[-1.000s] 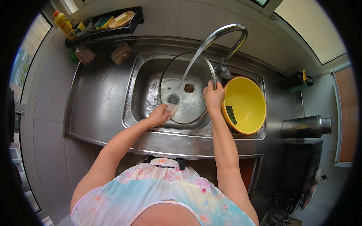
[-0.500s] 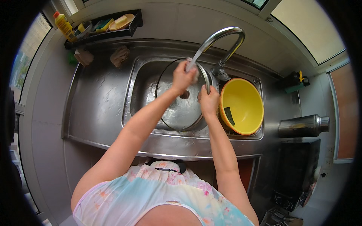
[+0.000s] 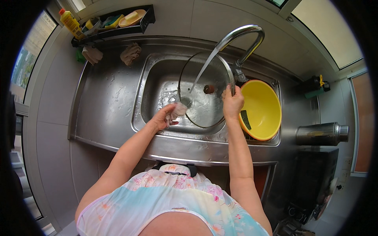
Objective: The person washes a wok, a ladle, and a pot lid in the kitchen sink using a cloth and running water. They scrub the interior and exterior of the wok, rinse it thoroughly, and then wipe it dry with a cloth. The person also washes the ladle and the pot lid, placing them aside after cleaning.
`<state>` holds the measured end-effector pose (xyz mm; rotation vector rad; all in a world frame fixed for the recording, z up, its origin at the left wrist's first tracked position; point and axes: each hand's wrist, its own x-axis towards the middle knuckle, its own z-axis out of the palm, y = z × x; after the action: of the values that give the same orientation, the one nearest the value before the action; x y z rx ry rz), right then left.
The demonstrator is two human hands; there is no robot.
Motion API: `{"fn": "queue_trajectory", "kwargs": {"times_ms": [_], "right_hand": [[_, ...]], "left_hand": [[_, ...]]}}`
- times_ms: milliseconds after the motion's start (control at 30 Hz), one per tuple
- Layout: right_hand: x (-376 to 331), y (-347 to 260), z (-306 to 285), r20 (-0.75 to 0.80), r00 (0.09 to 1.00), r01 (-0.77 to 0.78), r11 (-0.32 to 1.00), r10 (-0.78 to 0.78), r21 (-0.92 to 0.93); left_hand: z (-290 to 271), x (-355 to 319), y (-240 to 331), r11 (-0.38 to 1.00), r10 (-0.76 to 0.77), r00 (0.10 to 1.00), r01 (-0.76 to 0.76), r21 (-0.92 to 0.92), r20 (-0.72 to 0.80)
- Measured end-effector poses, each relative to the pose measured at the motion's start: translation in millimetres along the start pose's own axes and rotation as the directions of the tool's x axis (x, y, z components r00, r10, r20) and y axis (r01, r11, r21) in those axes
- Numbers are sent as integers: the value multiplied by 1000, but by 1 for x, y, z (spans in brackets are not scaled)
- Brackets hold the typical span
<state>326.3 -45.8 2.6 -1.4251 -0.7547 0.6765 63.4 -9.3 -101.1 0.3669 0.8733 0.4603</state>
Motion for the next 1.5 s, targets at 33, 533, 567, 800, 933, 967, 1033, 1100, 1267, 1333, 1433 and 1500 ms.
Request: {"fn": "queue_trajectory", "kwargs": {"times_ms": [33, 533, 567, 800, 933, 967, 1033, 1100, 1267, 1333, 1433, 1500], "right_hand": [[2, 0, -3, -8, 1000, 13, 1000, -13, -10], [10, 14, -23, -141, 950, -218, 914, 279, 341], [9, 19, -18, -120, 938, -256, 882, 326, 396], [-2, 90, -3, 11, 896, -348, 686, 444, 639], [-4, 115, 13, 107, 846, -448, 589, 522, 673], [2, 142, 10, 184, 832, -493, 548, 523, 676], [9, 146, 15, 216, 694, -670, 507, 686, 543], [21, 151, 17, 271, 587, -774, 431, 763, 464], [46, 156, 6, 283, 595, -793, 493, 752, 358], [47, 158, -9, 232, 581, -813, 570, 780, 120], [36, 149, -35, 192, 567, -817, 576, 801, 12], [21, 129, -50, 148, 625, -761, 641, 766, -102]], "left_hand": [[-9, 6, 4, 993, -34, 999, 33, -111, -5], [-29, 54, 12, 958, 268, 914, -286, -16, -306], [-44, 62, 10, 958, 244, 951, -267, -107, -192], [33, -10, 51, 804, 584, 811, -575, 152, -27], [42, -25, 71, 545, 771, 636, -643, 538, -22], [55, -34, 79, 437, 811, 585, -619, 652, 12], [64, -44, 87, 204, 882, 461, -562, 802, 99], [80, -59, 97, 62, 895, 401, -542, 838, 193], [113, -83, 116, -142, 786, 418, -594, 792, 455], [125, -90, 119, -272, 666, 427, -624, 733, 611], [142, -85, 120, -568, 417, 370, -607, 556, 830], [153, -82, 122, -690, 261, 408, -554, 465, 875]]}}
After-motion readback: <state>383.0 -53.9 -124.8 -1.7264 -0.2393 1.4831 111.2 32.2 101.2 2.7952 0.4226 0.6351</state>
